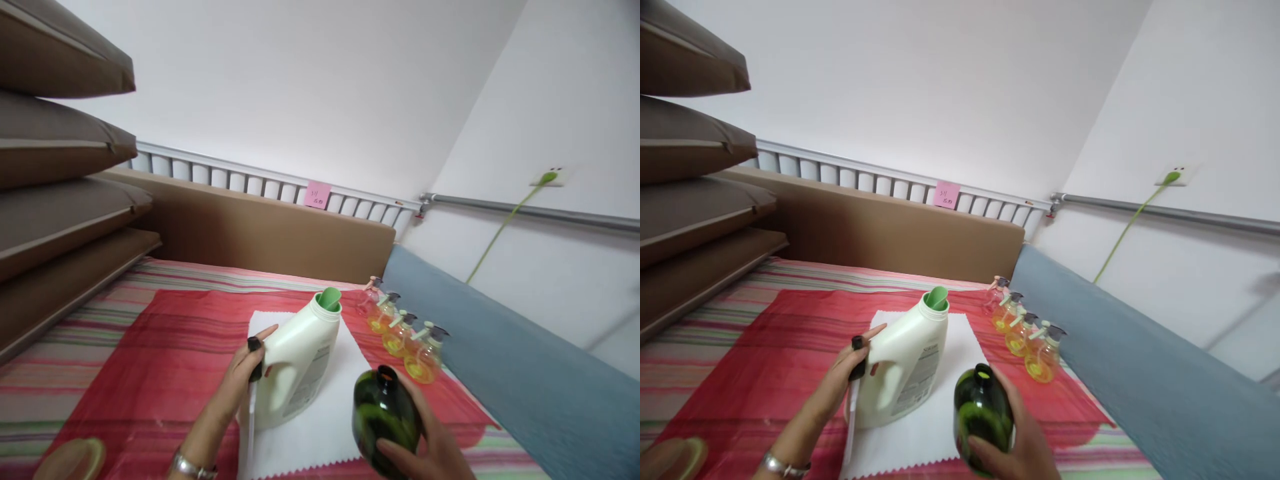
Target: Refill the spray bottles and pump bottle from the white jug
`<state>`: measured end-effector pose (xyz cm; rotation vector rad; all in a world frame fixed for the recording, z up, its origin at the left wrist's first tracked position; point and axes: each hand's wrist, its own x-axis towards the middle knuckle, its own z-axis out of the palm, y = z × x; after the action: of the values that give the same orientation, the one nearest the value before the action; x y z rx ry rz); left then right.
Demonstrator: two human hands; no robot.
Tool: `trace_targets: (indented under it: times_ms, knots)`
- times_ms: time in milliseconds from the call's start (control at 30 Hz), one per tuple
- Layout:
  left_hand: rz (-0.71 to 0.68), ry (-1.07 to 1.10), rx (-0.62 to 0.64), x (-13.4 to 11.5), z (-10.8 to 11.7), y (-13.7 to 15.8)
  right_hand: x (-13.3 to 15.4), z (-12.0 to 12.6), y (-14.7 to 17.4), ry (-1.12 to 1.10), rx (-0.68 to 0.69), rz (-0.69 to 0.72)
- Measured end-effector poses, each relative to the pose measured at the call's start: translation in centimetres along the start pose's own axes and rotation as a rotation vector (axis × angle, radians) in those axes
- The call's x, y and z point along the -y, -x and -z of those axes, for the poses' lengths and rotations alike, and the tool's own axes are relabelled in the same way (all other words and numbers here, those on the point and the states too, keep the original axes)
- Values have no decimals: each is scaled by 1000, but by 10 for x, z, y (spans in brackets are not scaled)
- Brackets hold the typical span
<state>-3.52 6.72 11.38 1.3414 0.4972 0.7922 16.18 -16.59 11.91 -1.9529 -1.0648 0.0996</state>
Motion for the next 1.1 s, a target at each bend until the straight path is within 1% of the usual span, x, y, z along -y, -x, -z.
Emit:
trace_targets:
  times_ms: [100, 167, 233, 267, 367, 433, 533, 667, 767, 900, 1100]
  knots:
    - [-61, 27, -75, -4, -6, -1, 17, 24, -24, 138, 7, 66]
    - [-117, 6, -80, -11, -6, 1, 28, 41, -43, 273, 15, 109]
    - [-157, -60, -70, -23, -3, 5, 39, 55, -60, 385, 20, 145]
    - [-158, -105, -65, -29, -2, 8, 44, 61, -67, 428, 20, 168]
    - [-101, -248, -31, -43, 1, 15, 58, 70, -86, 521, 52, 278]
    - [-84, -307, -21, -47, 0, 17, 67, 70, -96, 565, 86, 358]
    - [-103, -330, -44, -44, -2, 16, 77, 65, -107, 621, 139, 450]
    - [-71, -340, -26, -37, -3, 11, 79, 55, -121, 687, 189, 552]
    - [-54, -386, -5, -32, -3, 10, 75, 48, -133, 753, 200, 590]
    - [-73, -449, 1, -28, -5, 9, 70, 43, -146, 838, 231, 653]
    - [-103, -495, -15, -29, -7, 9, 68, 40, -151, 967, 247, 725]
